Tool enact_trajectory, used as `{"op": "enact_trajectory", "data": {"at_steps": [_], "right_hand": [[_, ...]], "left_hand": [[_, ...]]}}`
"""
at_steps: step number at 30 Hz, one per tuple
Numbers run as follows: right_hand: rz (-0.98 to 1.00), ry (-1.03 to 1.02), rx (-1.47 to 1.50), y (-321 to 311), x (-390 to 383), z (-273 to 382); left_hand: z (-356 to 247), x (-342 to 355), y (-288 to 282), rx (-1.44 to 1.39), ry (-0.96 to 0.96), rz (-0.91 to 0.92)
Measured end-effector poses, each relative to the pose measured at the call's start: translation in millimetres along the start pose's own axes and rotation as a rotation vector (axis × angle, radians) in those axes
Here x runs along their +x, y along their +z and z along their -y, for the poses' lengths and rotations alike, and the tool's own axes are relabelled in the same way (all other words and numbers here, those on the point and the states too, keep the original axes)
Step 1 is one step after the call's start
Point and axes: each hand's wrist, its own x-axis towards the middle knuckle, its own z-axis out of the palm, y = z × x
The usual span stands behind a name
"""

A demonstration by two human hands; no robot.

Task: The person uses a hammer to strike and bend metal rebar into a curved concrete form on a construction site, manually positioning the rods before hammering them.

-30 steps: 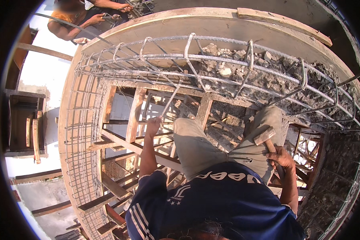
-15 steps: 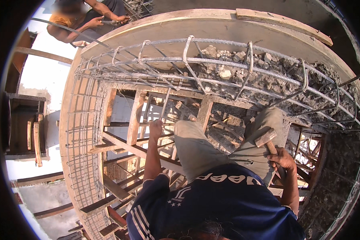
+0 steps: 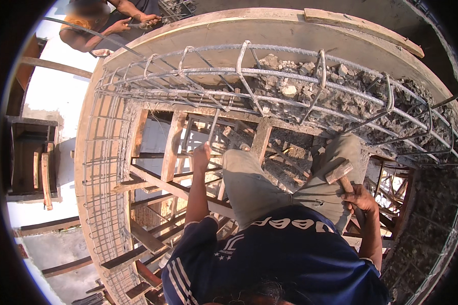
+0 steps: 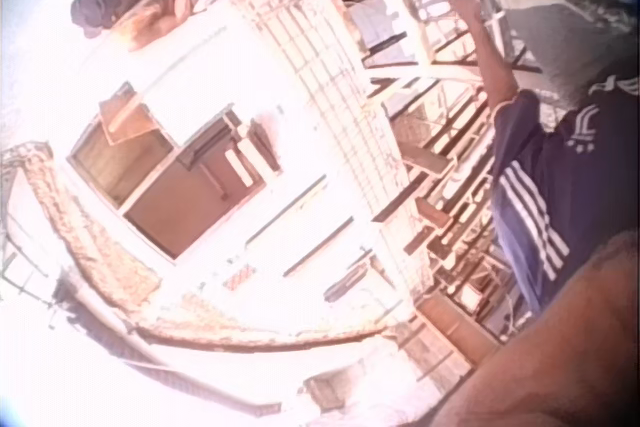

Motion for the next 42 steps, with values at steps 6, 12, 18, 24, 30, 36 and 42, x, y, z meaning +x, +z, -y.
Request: {"op": "enact_trajectory", "data": {"at_steps": [6,12,18,24,30,36,42], "right_hand": [[-0.019,-0.021,-0.007,-4.4,-1.7,-13.3],[0.045,-0.003,0.018,-2.3,-0.5,-5.9],[-0.037,0.000,0.015,7.4,-6.4,5.9],[-0.051,0.016,0.000,0.8,-5.6,-5.6],[-0.023,0.019,0.075,13.1,-7.2,15.7],[-0.031,0.015,-0.039,15.1,-10.3,3.4],[-0.098,0.013,0.017,23.1,-13.8,22.0]], "left_hand": [[-42.7,-6.6,3.9,0.036,-0.021,0.005],[-45.7,-18.1,62.4,0.147,-0.135,-0.245],[-11.8,-5.8,78.5,-0.265,-0.104,-0.114],[-40.0,-16.8,27.9,0.024,-0.100,-0.034],[-7.2,-29.5,12.9,0.061,0.011,-0.061],[-12.7,-11.7,74.6,-0.061,-0.147,-0.158],[-1.0,5.5,76.2,-0.204,-0.115,-0.013]]}}
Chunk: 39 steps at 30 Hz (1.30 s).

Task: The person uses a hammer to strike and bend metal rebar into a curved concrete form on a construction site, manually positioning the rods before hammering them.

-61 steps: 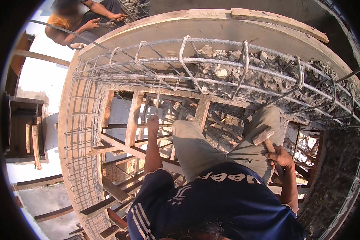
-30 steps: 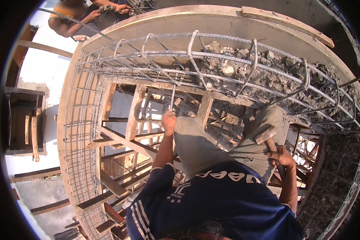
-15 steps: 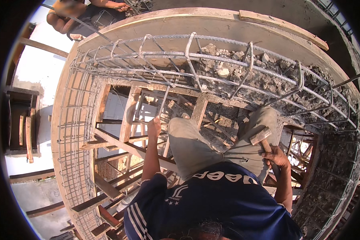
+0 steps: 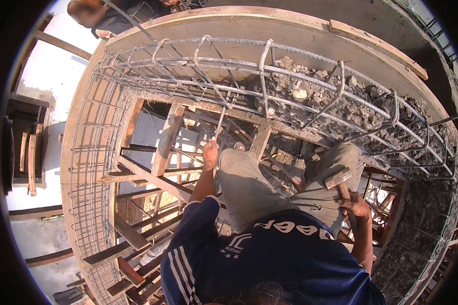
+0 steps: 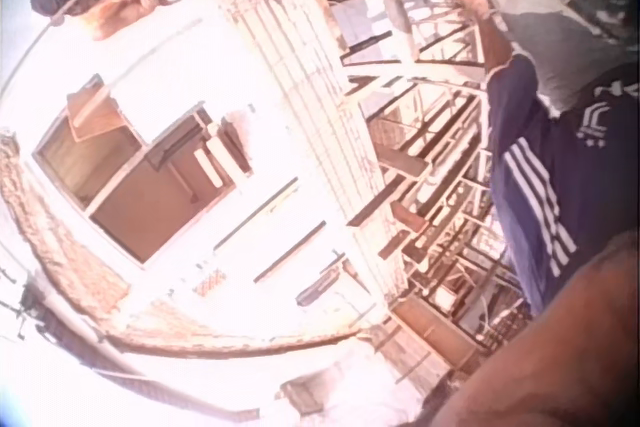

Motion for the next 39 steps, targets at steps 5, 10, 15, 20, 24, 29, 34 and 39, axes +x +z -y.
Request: {"op": "enact_trajectory", "data": {"at_steps": [5,10,15,20,24,29,34,39], "right_hand": [[0.010,0.009,0.008,10.7,-4.8,11.2],[0.036,0.025,-0.004,-7.8,6.2,-12.5],[0.073,0.044,-0.005,-9.0,11.7,-8.7],[0.025,0.036,-0.042,-7.1,6.4,-7.0],[0.042,0.053,0.011,-6.9,4.4,-5.6],[0.075,0.001,-0.038,-7.8,8.5,-6.4],[0.048,0.021,-0.075,-12.7,13.8,-12.0],[0.024,0.001,-0.060,-13.1,15.7,-18.9]], "left_hand": [[-6.6,-29.6,-14.8,-0.153,-0.194,0.035],[-20.7,-67.7,-28.8,-0.005,-0.070,-0.144],[-31.5,-22.0,-19.2,0.197,-0.128,-0.220],[-30.9,-46.2,-52.7,0.223,0.113,0.061],[-12.4,-72.8,-102.0,0.414,0.101,0.024],[19.9,-56.7,-101.4,0.350,0.148,-0.134],[-52.6,-27.6,-62.1,0.211,0.236,0.033],[0.1,-89.1,-63.4,0.020,0.062,0.004]]}}
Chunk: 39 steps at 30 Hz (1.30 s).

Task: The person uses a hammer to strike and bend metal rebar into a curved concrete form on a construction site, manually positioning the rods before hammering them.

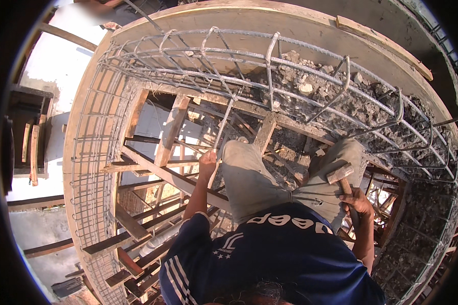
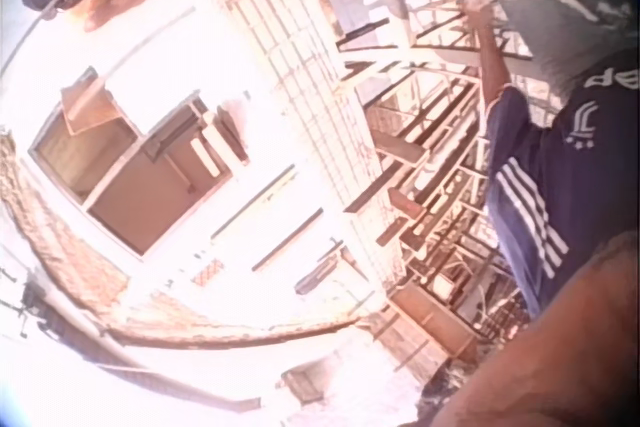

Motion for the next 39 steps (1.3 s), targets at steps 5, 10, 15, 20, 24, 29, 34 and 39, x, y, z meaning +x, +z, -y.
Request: {"op": "enact_trajectory", "data": {"at_steps": [5,10,15,20,24,29,34,39], "right_hand": [[0.038,0.014,0.005,-6.0,1.3,-2.9],[0.056,0.020,0.003,-4.9,1.2,4.9],[0.019,-0.030,0.013,7.1,-9.7,5.6],[0.113,0.063,0.357,31.8,-1.3,5.7],[0.302,-0.021,0.378,38.6,20.5,7.5],[0.360,-0.019,0.372,38.8,10.2,4.4],[0.321,-0.260,0.330,47.5,5.0,-13.8],[0.313,-0.350,0.402,58.9,-36.2,10.2]], "left_hand": [[14.6,-70.6,-6.9,0.019,-0.239,0.027],[-18.9,-105.2,-7.4,-0.206,-0.398,-0.012],[-92.2,-118.7,-39.6,-0.843,-0.791,0.236],[-196.8,-119.6,-89.0,-0.819,-0.722,0.391],[-218.8,-116.0,-114.1,-0.504,-0.413,0.710],[-270.1,-121.4,-117.3,-0.464,-0.386,0.943],[-277.1,-118.0,-64.9,-0.867,-0.501,1.195],[-309.8,-112.1,-27.3,-1.099,-0.363,1.192]]}}
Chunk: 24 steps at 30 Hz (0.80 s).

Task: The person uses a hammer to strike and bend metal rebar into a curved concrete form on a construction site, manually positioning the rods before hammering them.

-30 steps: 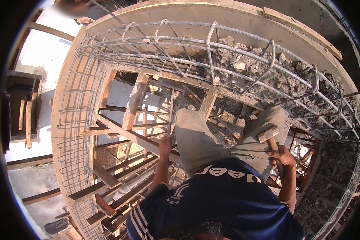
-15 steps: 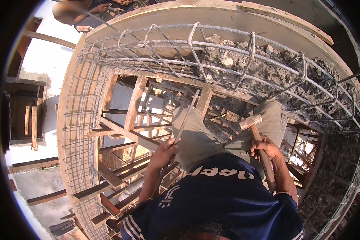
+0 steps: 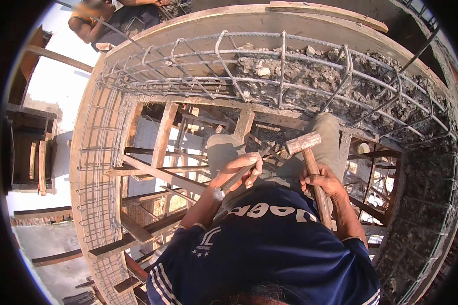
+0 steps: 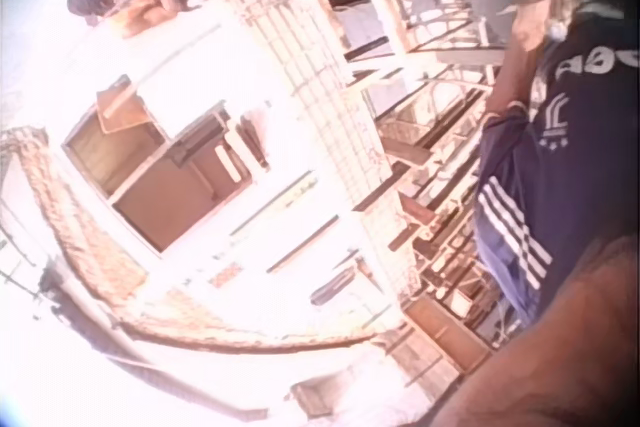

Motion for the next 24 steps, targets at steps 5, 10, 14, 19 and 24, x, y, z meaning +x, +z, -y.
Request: {"op": "enact_trajectory", "data": {"at_steps": [5,10,14,19,24], "right_hand": [[0.044,-0.193,-0.063,19.1,-26.2,13.0],[0.038,-0.359,-0.127,44.0,-59.4,34.9],[-0.088,-0.516,-0.223,39.7,-80.2,34.4],[-0.295,-0.563,-0.345,64.3,-94.4,54.9],[-0.325,-0.807,-0.444,75.8,-100.0,84.3]], "left_hand": [[13.0,35.9,-3.7,0.372,0.327,0.162],[-1.9,35.3,16.9,1.470,0.412,-0.260],[-10.9,48.4,15.2,1.642,0.851,-0.485],[-40.3,72.7,66.7,0.842,1.293,-0.263],[-64.0,70.8,111.5,0.851,1.367,-0.381]]}}
